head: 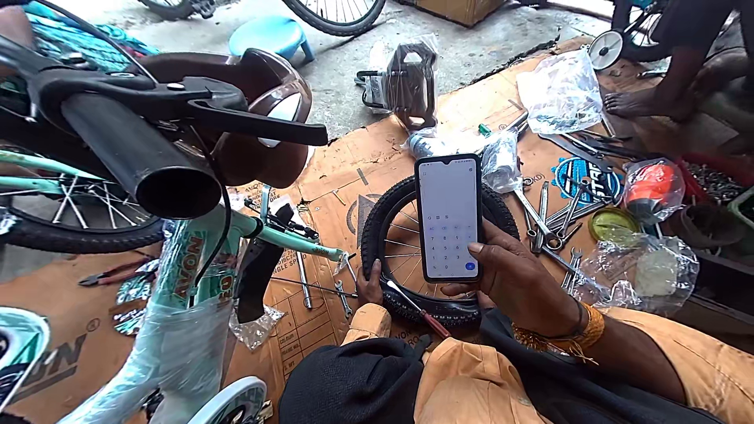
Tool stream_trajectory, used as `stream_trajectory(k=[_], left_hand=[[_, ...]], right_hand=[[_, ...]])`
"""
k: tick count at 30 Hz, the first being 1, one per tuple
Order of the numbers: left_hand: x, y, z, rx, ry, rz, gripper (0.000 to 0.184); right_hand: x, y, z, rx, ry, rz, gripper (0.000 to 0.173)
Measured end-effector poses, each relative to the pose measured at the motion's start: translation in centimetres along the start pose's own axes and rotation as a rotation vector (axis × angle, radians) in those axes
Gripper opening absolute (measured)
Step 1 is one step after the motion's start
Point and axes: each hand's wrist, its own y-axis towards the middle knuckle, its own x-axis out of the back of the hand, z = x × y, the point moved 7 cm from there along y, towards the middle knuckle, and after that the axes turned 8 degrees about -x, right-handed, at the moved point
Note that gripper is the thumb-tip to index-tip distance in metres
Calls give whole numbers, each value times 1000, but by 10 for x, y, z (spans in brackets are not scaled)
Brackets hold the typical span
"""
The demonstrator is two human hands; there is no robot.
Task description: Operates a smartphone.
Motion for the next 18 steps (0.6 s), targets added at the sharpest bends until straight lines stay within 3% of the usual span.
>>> stream_trajectory(k=[7, 13, 18], left_hand=[[0, 0, 2, -16, -30, -4, 53], [1, -3, -4, 23, -12, 14, 58], [0, -4, -5, 33, -16, 16, 57]], right_hand=[[-1, -2, 2, 16, -32, -30, 41], [-1, -2, 1, -17, -65, -60, 58], [-2, -3, 1, -10, -85, -60, 59]])
